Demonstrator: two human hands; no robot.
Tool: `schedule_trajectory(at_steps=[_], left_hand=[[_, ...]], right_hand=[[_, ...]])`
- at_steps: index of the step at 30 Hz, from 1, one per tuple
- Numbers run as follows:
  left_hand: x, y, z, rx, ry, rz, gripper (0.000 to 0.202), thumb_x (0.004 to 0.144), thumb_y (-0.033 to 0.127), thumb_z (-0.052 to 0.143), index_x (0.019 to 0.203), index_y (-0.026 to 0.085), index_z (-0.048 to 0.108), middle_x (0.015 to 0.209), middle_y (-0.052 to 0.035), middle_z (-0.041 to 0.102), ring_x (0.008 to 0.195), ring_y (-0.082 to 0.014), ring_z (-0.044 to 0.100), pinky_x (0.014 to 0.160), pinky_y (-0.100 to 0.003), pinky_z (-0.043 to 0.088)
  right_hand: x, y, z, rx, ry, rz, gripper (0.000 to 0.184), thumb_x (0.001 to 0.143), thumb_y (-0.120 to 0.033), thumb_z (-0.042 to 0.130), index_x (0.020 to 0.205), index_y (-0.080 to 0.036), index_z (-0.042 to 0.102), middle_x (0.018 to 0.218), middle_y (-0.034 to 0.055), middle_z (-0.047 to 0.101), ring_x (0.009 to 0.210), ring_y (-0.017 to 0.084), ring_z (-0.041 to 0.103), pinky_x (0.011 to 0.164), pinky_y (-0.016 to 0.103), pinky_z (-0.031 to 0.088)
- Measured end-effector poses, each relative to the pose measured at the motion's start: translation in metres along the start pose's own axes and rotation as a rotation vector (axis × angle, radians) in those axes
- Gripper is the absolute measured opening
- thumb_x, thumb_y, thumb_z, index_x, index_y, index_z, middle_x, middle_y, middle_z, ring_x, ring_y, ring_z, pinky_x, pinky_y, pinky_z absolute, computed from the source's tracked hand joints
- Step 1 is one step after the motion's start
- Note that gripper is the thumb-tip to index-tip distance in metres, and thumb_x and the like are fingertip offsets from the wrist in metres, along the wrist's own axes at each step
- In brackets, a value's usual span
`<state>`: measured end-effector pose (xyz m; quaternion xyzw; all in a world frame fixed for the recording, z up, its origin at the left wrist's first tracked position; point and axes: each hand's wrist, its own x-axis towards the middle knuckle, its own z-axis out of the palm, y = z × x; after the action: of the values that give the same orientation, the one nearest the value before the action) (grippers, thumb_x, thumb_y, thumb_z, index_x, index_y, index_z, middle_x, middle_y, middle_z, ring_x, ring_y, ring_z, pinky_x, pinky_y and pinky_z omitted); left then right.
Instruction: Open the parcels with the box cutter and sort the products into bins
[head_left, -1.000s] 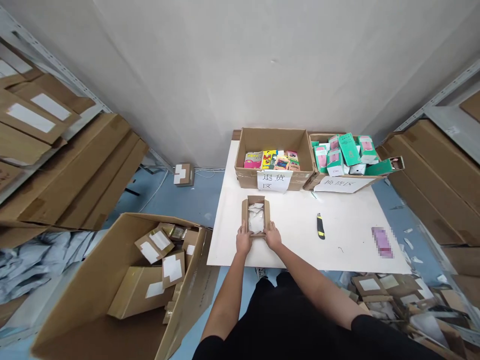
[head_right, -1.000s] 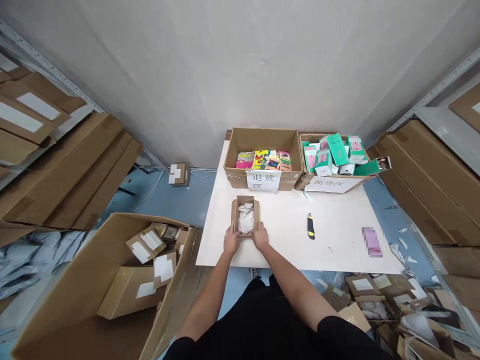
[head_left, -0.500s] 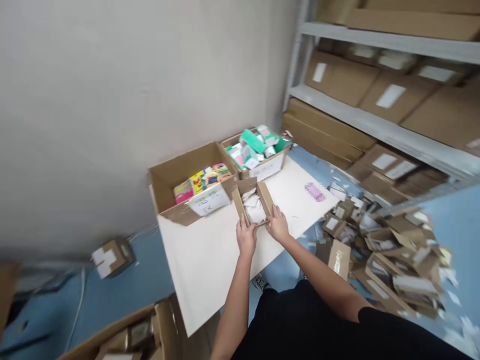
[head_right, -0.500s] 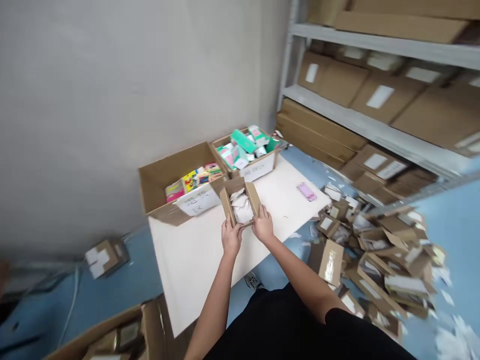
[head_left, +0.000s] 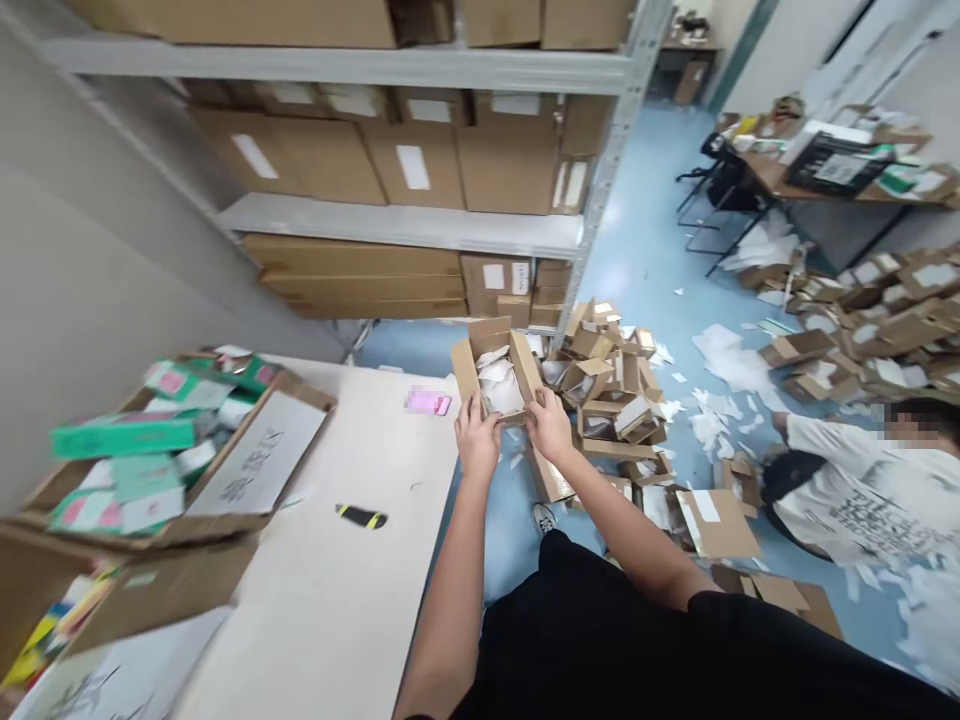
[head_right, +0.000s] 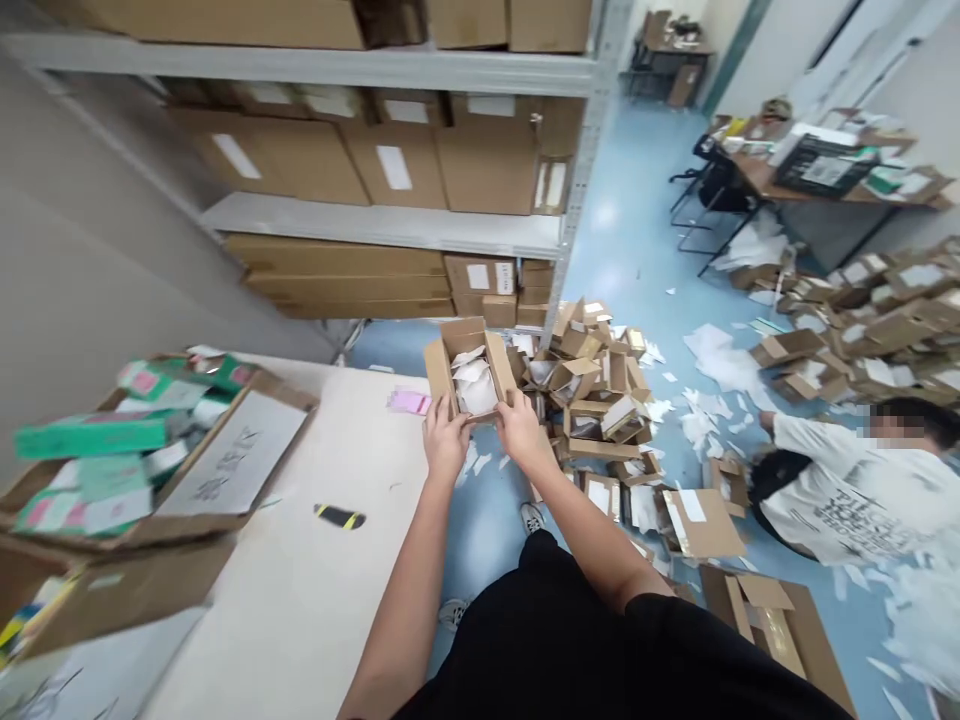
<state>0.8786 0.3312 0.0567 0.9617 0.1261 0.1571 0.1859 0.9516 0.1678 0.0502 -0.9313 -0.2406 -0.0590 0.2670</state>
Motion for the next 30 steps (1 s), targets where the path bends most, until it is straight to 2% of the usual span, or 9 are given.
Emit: schedule_trajectory(at_steps=[4, 8, 11, 14, 17, 20, 25, 30], left_hand=[[0.052, 0.090, 0.063, -0.041, -0.131, 0.168, 0.014, 0.092, 0.025, 0.072, 0.102, 0.028, 0.082, 0.166, -0.0058, 0.047, 0.151, -0.0357, 0.042, 0.119, -0.057, 0.043], [0.092, 0.169, 0.108, -0.100, -0.246, 0.328, 0.020, 0.094, 0.023, 0.069, 0.108, 0.028, 0.081, 0.169, -0.0057, 0.043, 0.153, -0.0341, 0.040, 0.119, -0.056, 0.043], [0.113, 0.209, 0.128, -0.142, -0.299, 0.420, 0.030, 0.096, 0.022, 0.066, 0.123, 0.030, 0.078, 0.171, -0.0056, 0.039, 0.158, -0.0339, 0.033, 0.123, -0.058, 0.039], [0.124, 0.224, 0.134, -0.151, -0.304, 0.436, 0.049, 0.093, 0.019, 0.067, 0.141, 0.031, 0.067, 0.175, -0.0065, 0.031, 0.162, -0.0357, 0.024, 0.125, -0.060, 0.036], [0.127, 0.216, 0.127, -0.149, -0.288, 0.395, 0.057, 0.093, 0.019, 0.067, 0.149, 0.029, 0.060, 0.175, -0.0085, 0.029, 0.162, -0.0361, 0.022, 0.127, -0.058, 0.036], [0.129, 0.193, 0.109, -0.150, -0.238, 0.335, 0.058, 0.094, 0.019, 0.066, 0.151, 0.027, 0.058, 0.175, -0.0084, 0.030, 0.162, -0.0346, 0.025, 0.129, -0.054, 0.034], [0.121, 0.135, 0.066, -0.151, -0.103, 0.169, 0.058, 0.095, 0.020, 0.063, 0.153, 0.025, 0.055, 0.174, -0.0094, 0.032, 0.161, -0.0338, 0.027, 0.130, -0.053, 0.033], [0.081, 0.060, 0.019, -0.092, 0.009, -0.057, 0.062, 0.095, 0.021, 0.062, 0.156, 0.028, 0.051, 0.173, -0.0087, 0.033, 0.159, -0.0338, 0.030, 0.129, -0.055, 0.034]], right_hand=[[0.001, 0.100, -0.042, -0.075, 0.100, 0.172, 0.022, 0.091, -0.015, 0.064, 0.105, -0.023, 0.078, 0.140, 0.0140, 0.058, 0.125, 0.031, 0.055, 0.104, 0.043, 0.052], [0.000, 0.179, -0.081, -0.161, 0.157, 0.345, 0.028, 0.090, -0.014, 0.063, 0.111, -0.023, 0.079, 0.145, 0.0137, 0.057, 0.131, 0.032, 0.053, 0.109, 0.045, 0.049], [0.001, 0.227, -0.100, -0.207, 0.117, 0.417, 0.039, 0.085, -0.011, 0.066, 0.119, -0.025, 0.078, 0.147, 0.0132, 0.057, 0.140, 0.035, 0.048, 0.115, 0.052, 0.043], [0.003, 0.260, -0.106, -0.174, 0.084, 0.433, 0.045, 0.083, -0.012, 0.067, 0.126, -0.023, 0.076, 0.149, 0.0137, 0.058, 0.146, 0.036, 0.044, 0.119, 0.055, 0.042], [0.011, 0.267, -0.103, -0.110, 0.126, 0.414, 0.044, 0.086, -0.018, 0.065, 0.130, -0.019, 0.073, 0.152, 0.0165, 0.056, 0.146, 0.036, 0.046, 0.120, 0.054, 0.042], [0.033, 0.247, -0.093, -0.031, 0.152, 0.307, 0.044, 0.088, -0.020, 0.063, 0.131, -0.018, 0.072, 0.151, 0.0174, 0.056, 0.143, 0.034, 0.049, 0.120, 0.053, 0.043], [0.090, 0.173, -0.062, 0.119, 0.097, -0.009, 0.045, 0.090, -0.022, 0.061, 0.135, -0.019, 0.069, 0.152, 0.0165, 0.055, 0.143, 0.033, 0.050, 0.121, 0.054, 0.043], [0.125, 0.076, -0.019, 0.225, -0.061, -0.269, 0.051, 0.092, -0.025, 0.060, 0.143, -0.019, 0.064, 0.157, 0.0173, 0.050, 0.146, 0.035, 0.046, 0.122, 0.055, 0.040]])
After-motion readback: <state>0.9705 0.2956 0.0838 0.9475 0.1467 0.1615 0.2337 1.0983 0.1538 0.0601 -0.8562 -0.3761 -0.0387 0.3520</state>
